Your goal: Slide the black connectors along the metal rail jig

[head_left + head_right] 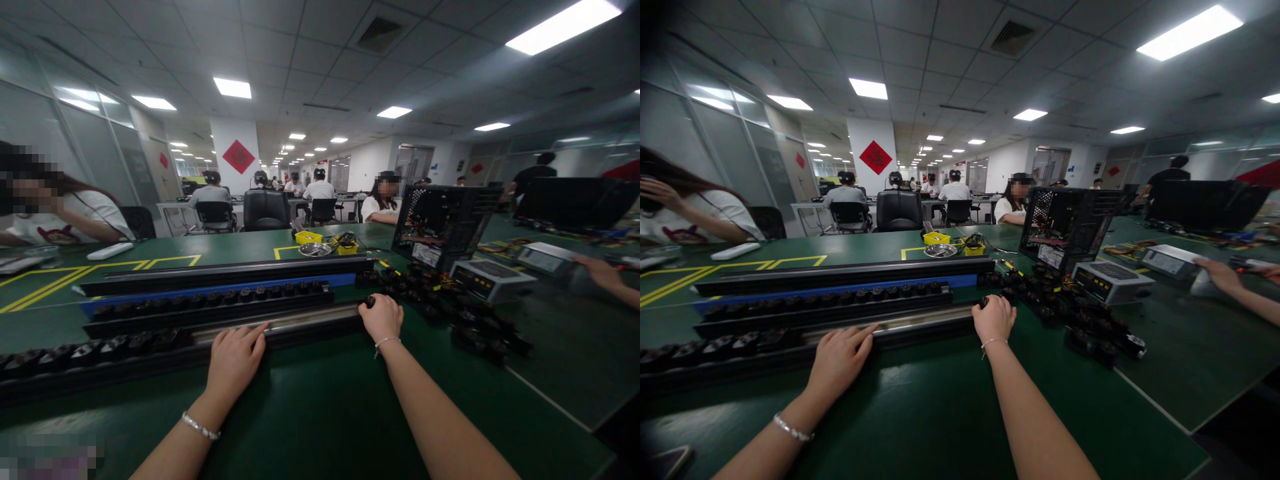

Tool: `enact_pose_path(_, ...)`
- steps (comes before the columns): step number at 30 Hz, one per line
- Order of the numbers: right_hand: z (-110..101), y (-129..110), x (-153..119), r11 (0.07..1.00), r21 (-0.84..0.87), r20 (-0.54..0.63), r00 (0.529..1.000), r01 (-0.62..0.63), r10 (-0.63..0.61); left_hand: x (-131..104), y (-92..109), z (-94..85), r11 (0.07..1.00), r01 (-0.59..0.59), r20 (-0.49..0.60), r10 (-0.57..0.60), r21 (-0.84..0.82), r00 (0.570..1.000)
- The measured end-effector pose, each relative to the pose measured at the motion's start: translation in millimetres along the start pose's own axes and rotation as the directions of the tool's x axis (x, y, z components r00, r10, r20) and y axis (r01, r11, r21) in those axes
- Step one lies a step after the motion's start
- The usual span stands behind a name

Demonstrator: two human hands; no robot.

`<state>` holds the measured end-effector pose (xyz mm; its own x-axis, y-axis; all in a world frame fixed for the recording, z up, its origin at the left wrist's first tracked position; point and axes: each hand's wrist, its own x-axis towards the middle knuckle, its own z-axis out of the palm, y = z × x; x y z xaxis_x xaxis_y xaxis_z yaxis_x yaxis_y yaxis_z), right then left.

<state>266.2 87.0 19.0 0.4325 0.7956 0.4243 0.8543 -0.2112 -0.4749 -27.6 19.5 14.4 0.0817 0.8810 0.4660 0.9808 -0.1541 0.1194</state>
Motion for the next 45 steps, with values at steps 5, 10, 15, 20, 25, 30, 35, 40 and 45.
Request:
enact_pose_path(5, -1.2, 1.3, 1.0, 1.000, 0.001, 0.006, 1.000, -0.003, 0.003, 0.2, 0.3, -0.3, 1.000, 0.000, 0.002, 0.000, -0.004, 1.000)
enact_pose_path(10, -3.2, 3.6, 3.1, 1.000, -0.008, 0.020, 1.000, -0.017, 0.017, 0.3, -0.4, -0.2, 1.000, -0.001, 0.003, 0.001, -0.009, 1.000)
enact_pose_path(15, -4.1, 5.3, 4.7, 1.000, -0.005, 0.024, 0.999, -0.030, 0.030, 0.2, -2.1, 2.1, 1.000, -0.002, -0.012, 0.002, -0.027, 1.000)
enact_pose_path(20, -1.7, 8.7, 5.9, 0.999, 0.018, 0.013, 0.999, -0.040, 0.040, 0.2, -0.9, 1.0, 1.000, -0.003, -0.005, 0.003, -0.010, 1.000)
enact_pose_path(25, 2.0, 12.3, 6.9, 0.998, 0.040, -0.020, 0.999, -0.047, 0.048, 0.1, 0.2, -0.5, 1.000, -0.010, 0.003, 0.010, 0.008, 1.000)
enact_pose_path(30, 3.6, 15.9, 8.8, 0.999, 0.030, -0.027, 0.999, -0.045, 0.046, -0.1, 0.0, -0.1, 1.000, -0.002, -0.002, 0.002, -0.001, 1.000)
enact_pose_path(35, 3.0, 20.0, 11.3, 0.998, 0.038, -0.019, 0.998, -0.053, 0.054, 0.2, -0.9, 0.8, 1.000, 0.000, 0.006, 0.000, -0.020, 1.000)
enact_pose_path(40, 1.0, 21.4, 12.7, 0.997, 0.045, -0.015, 0.998, -0.058, 0.059, 0.3, -1.1, 1.4, 1.000, -0.002, -0.005, 0.002, -0.020, 1.000)
enact_pose_path(45, -2.3, 21.3, 14.2, 0.996, 0.043, 0.019, 0.997, -0.077, 0.076, -0.2, -0.5, 1.3, 1.000, -0.008, -0.017, 0.008, -0.011, 1.000)
